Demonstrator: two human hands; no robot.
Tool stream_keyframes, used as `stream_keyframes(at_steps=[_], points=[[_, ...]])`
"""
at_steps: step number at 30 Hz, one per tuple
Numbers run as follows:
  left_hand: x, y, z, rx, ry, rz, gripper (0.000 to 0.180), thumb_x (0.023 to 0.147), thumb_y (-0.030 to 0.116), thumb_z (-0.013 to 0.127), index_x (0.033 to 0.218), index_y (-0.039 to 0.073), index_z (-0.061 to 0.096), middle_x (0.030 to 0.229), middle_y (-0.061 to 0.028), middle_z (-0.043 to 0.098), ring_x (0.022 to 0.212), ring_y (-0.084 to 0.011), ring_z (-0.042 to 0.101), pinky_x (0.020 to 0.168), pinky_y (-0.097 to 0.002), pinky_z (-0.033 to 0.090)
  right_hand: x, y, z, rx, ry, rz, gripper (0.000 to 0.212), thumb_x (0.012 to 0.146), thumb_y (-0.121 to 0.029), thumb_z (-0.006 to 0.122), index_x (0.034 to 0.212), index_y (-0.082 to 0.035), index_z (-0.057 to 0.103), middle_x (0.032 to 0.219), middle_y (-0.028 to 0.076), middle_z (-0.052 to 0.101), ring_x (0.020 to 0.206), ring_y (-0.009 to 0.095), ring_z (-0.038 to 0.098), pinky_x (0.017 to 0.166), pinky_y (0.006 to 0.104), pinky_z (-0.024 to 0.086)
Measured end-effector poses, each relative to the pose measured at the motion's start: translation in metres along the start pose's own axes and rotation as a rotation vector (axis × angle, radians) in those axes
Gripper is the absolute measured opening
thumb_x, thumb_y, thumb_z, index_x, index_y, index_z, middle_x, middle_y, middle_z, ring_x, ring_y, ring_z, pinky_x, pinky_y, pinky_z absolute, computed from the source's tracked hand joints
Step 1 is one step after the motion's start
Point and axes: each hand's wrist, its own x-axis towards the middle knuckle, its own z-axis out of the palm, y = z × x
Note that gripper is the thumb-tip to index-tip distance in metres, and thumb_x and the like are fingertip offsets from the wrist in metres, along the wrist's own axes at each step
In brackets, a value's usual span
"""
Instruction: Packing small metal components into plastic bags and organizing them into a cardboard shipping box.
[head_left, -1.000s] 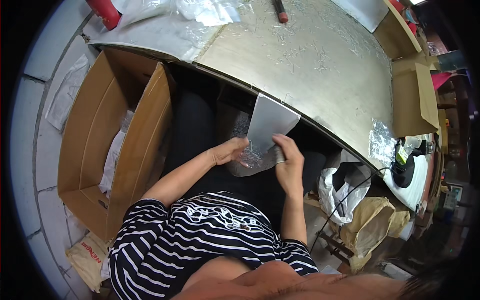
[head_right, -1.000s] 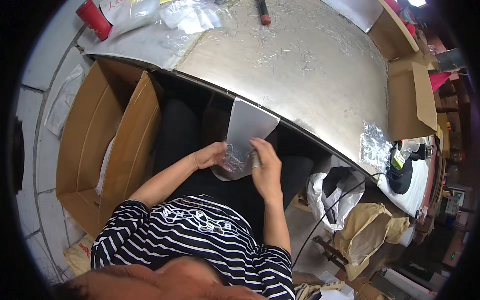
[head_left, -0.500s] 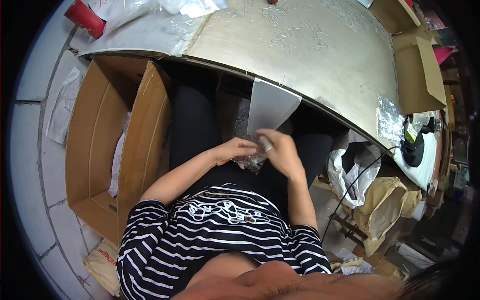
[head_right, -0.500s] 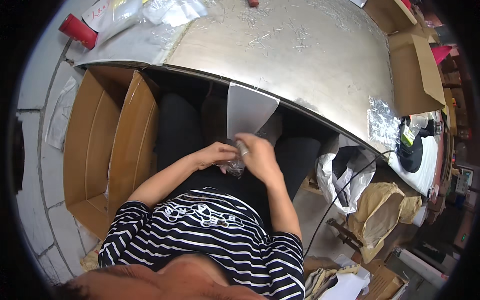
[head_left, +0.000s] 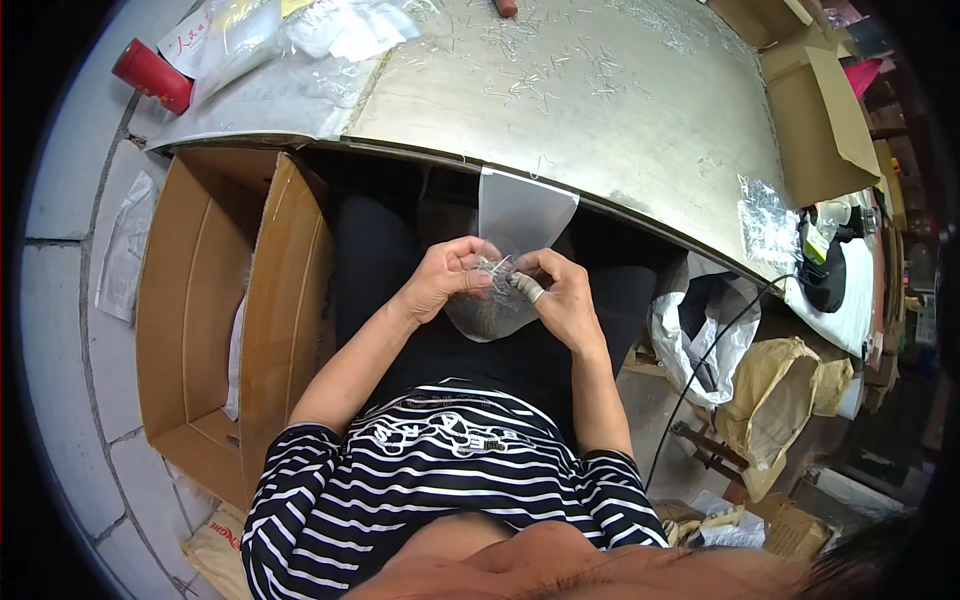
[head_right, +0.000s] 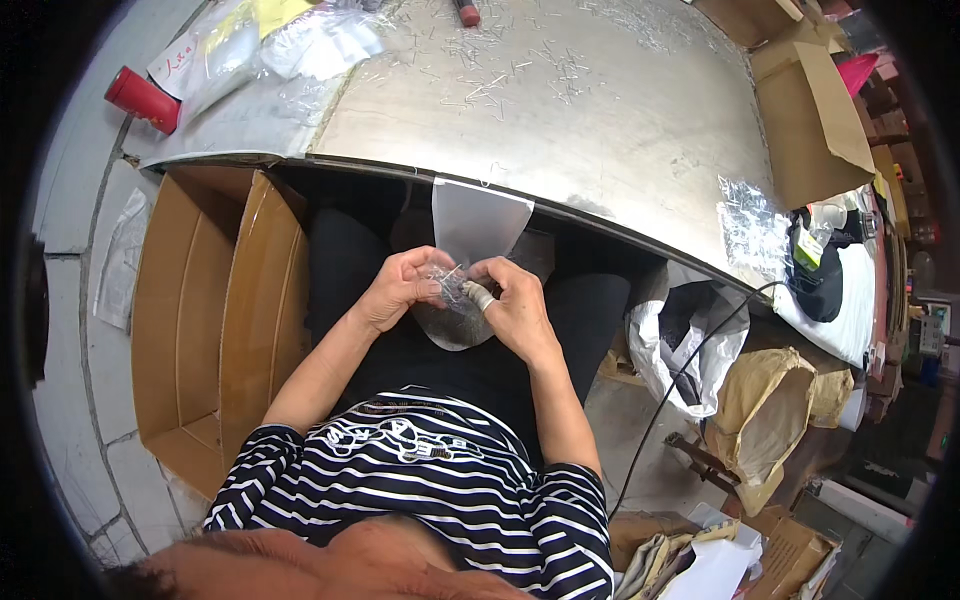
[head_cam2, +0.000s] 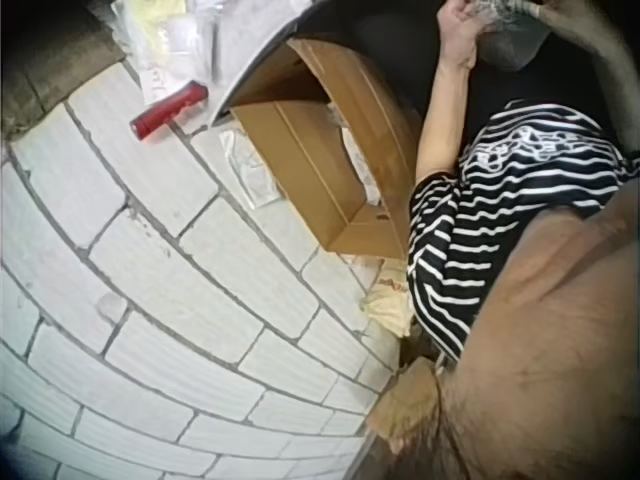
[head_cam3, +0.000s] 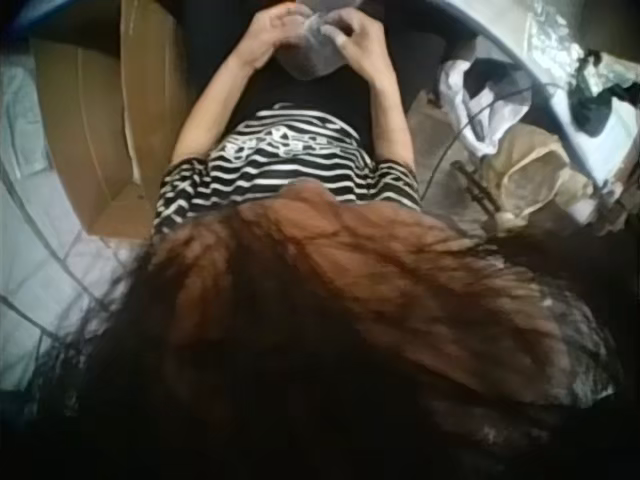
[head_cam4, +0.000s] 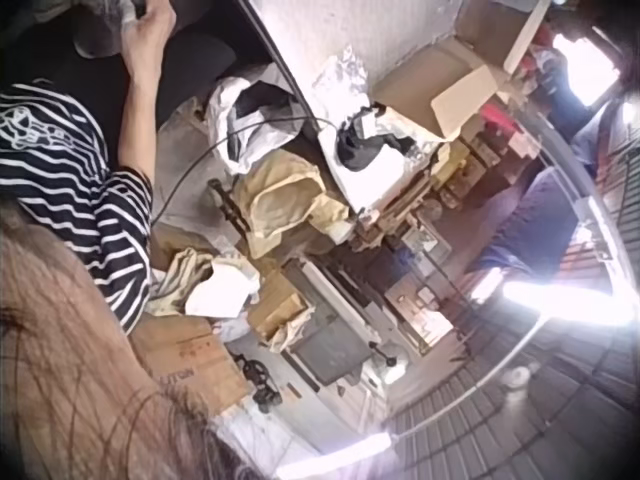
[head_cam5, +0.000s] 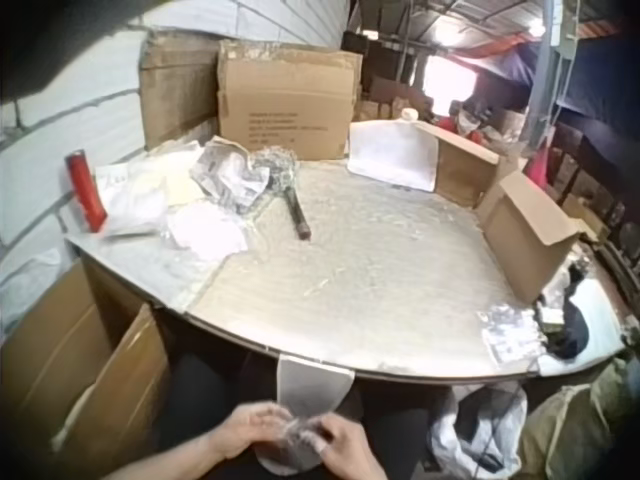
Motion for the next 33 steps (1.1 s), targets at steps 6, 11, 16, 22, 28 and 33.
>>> stream_keyframes(at_steps=[6,11,16,22,28,33], points=[[0.001,-0.019,-0.003,-0.144,0.187,0.115,0.017,0.088,0.007,0.068,0.103,0.002,0.064,0.090,-0.0032,0.068,0.078,-0.0080,0.064,0.070,-0.0213,0.052,0.006,-0.013,0.007,0.083,0.001,0.096,0.019,0.082,0.000,0.070,0.100,0.003,0.065,0.080,0.000,0.064,0.073,0.007,0.057,0.065,0.0231,0.046],[0.003,-0.016,0.005,-0.173,0.183,0.105,0.016,0.089,0.009,0.068,0.103,0.002,0.066,0.091,-0.0014,0.068,0.079,-0.0057,0.062,0.070,-0.0192,0.050,0.018,-0.009,0.011,0.206,0.019,0.079,0.014,0.084,-0.003,0.066,0.098,0.003,0.067,0.078,0.004,0.065,0.068,0.008,0.057,0.062,0.0237,0.047],[0.003,-0.003,0.004,-0.298,0.080,0.102,0.032,0.095,0.023,0.058,0.116,-0.001,0.057,0.105,-0.0111,0.066,0.092,-0.0184,0.067,0.079,-0.0300,0.055,0.021,-0.030,-0.019,0.156,0.119,-0.031,0.008,0.084,0.001,0.065,0.091,0.003,0.068,0.077,0.004,0.064,0.071,0.007,0.057,0.063,0.0218,0.045],[-0.010,-0.006,-0.015,-0.193,0.103,0.084,0.033,0.096,0.024,0.055,0.114,-0.004,0.056,0.100,-0.0164,0.067,0.091,-0.0237,0.068,0.078,-0.0312,0.056,0.061,-0.010,-0.124,-0.246,0.438,-0.064,0.023,0.084,-0.019,0.068,0.091,0.003,0.068,0.072,0.010,0.065,0.068,0.014,0.058,0.063,0.0286,0.046],[-0.007,-0.020,-0.012,-0.170,0.044,-0.036,0.029,0.096,0.021,0.054,0.112,-0.003,0.057,0.099,-0.0170,0.068,0.088,-0.0236,0.069,0.074,-0.0292,0.057,0.056,0.010,-0.151,-0.252,0.564,-0.018,0.010,0.086,-0.007,0.063,0.090,0.001,0.067,0.078,0.019,0.066,0.073,0.031,0.065,0.066,0.0367,0.049],[0.004,0.001,0.022,-0.242,-0.080,0.082,0.059,0.099,0.038,0.050,0.134,-0.007,0.041,0.137,-0.0253,0.048,0.127,-0.0321,0.049,0.105,-0.0416,0.041,0.049,-0.029,-0.089,-0.232,0.459,-0.160,0.008,0.086,-0.004,0.065,0.090,0.003,0.066,0.074,0.006,0.064,0.069,0.009,0.057,0.063,0.0250,0.046]])
